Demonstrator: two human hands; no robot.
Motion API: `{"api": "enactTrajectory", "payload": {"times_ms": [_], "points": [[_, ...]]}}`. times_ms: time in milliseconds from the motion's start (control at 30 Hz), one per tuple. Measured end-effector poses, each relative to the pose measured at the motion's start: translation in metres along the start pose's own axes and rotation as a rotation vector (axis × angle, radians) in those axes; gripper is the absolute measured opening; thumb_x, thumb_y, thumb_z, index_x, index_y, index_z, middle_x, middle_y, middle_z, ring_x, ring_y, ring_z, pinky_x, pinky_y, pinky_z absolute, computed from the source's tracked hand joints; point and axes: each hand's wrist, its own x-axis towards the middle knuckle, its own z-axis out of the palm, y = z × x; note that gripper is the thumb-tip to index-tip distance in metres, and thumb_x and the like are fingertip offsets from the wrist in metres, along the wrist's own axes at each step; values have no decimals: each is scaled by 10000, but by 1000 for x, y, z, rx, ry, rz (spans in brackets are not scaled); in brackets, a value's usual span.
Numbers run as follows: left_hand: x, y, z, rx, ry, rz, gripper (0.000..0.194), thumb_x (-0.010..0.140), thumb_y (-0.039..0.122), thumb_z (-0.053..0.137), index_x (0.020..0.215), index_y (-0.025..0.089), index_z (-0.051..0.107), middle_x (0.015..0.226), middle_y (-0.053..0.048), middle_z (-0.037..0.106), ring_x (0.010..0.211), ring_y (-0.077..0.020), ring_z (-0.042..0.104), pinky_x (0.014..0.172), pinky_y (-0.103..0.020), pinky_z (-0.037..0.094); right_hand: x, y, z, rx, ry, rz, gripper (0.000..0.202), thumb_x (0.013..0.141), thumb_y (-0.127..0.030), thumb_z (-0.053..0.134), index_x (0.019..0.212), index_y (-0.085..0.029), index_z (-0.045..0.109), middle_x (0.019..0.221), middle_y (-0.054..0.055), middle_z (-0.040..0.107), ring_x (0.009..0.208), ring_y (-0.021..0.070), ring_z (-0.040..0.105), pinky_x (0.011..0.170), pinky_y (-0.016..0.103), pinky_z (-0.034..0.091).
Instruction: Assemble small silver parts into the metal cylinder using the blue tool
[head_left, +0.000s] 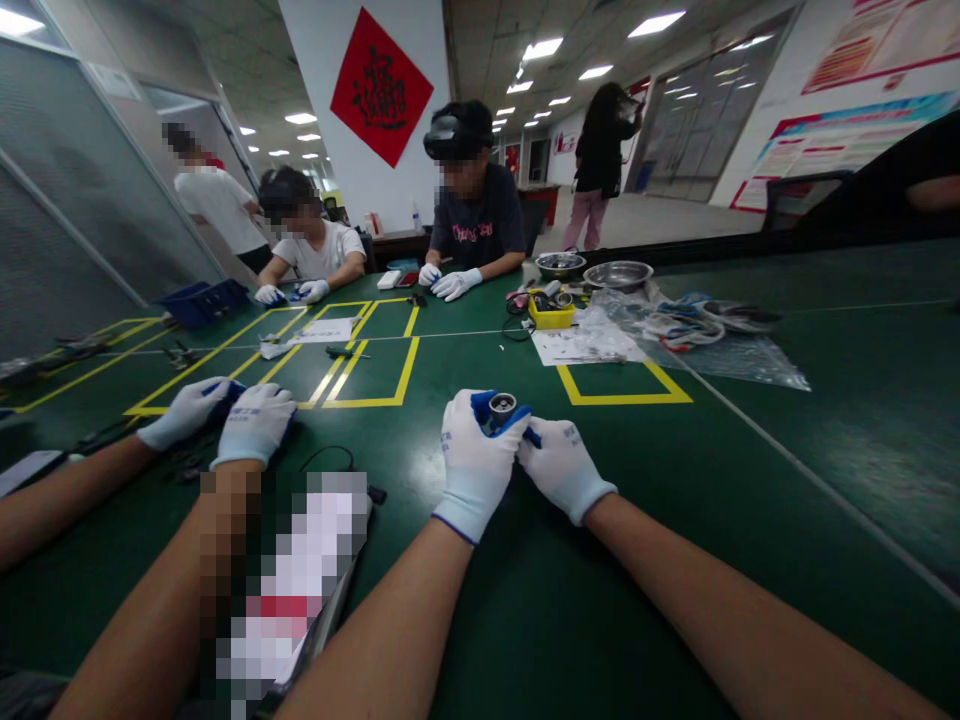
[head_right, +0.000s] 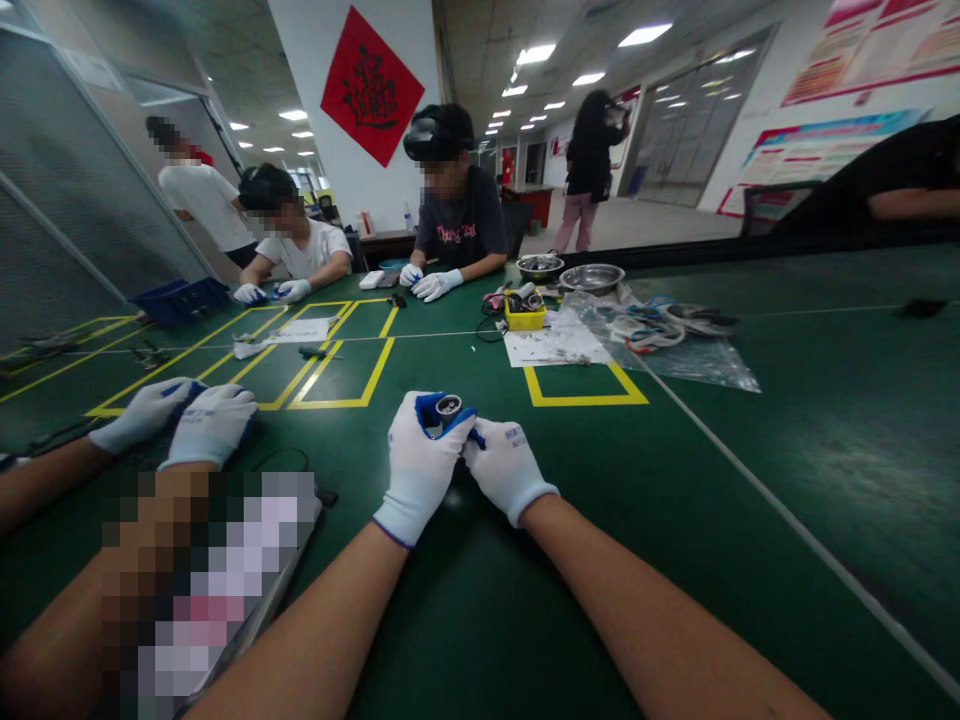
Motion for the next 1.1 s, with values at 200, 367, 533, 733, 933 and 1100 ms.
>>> {"api": "enactTrajectory", "payload": {"times_ms": [200, 367, 533, 733, 933, 1100], "points": [[-1, 1, 0, 49, 58, 21, 321, 728, 275, 888, 919, 196, 642, 951, -45, 682, 947, -232, 664, 884, -396, 536, -1, 2, 6, -97, 78, -54, 245, 922, -232, 552, 773, -194, 743, 787, 103, 787, 693, 227, 726, 680, 281, 520], [-3, 2, 1, 94, 148, 43, 325, 722, 283, 893, 905, 193, 640, 930, -38, 658, 925, -228, 647, 858, -380, 528, -1, 0, 14, -157, 103, -72, 286, 952, -253, 537, 742, -200, 724, 779, 110, 783, 730, 239, 732, 708, 288, 523], [-3, 6, -1, 112, 195, 59, 339, 712, 303, 903, 886, 196, 632, 894, -26, 650, 919, -229, 638, 848, -373, 518, -4, 1, 20, -207, 145, -114, 300, 962, -271, 523, 750, -182, 715, 761, 127, 767, 731, 250, 728, 728, 308, 530], [-5, 8, 0, 100, 180, 48, 314, 726, 292, 888, 894, 195, 640, 912, -36, 660, 928, -233, 636, 852, -377, 525, -4, -2, 16, -98, 145, -64, 296, 940, -300, 530, 715, -198, 695, 767, 128, 770, 737, 257, 728, 743, 331, 547], [-4, 4, 2, 137, 129, 90, 205, 837, 249, 769, 1014, 194, 683, 1007, -70, 703, 1000, -251, 653, 927, -416, 535, 3, -3, 6, 200, -33, 84, 253, 913, -333, 550, 874, -190, 754, 898, 98, 805, 809, 255, 737, 761, 346, 569], [-3, 0, 3, 151, 78, 160, 304, 910, 229, 641, 1207, 173, 670, 1156, -117, 713, 1109, -269, 661, 1020, -446, 527, 5, -1, 4, 303, -59, 74, 303, 917, -369, 541, 991, -188, 773, 985, 100, 803, 906, 273, 739, 830, 379, 576]]}}
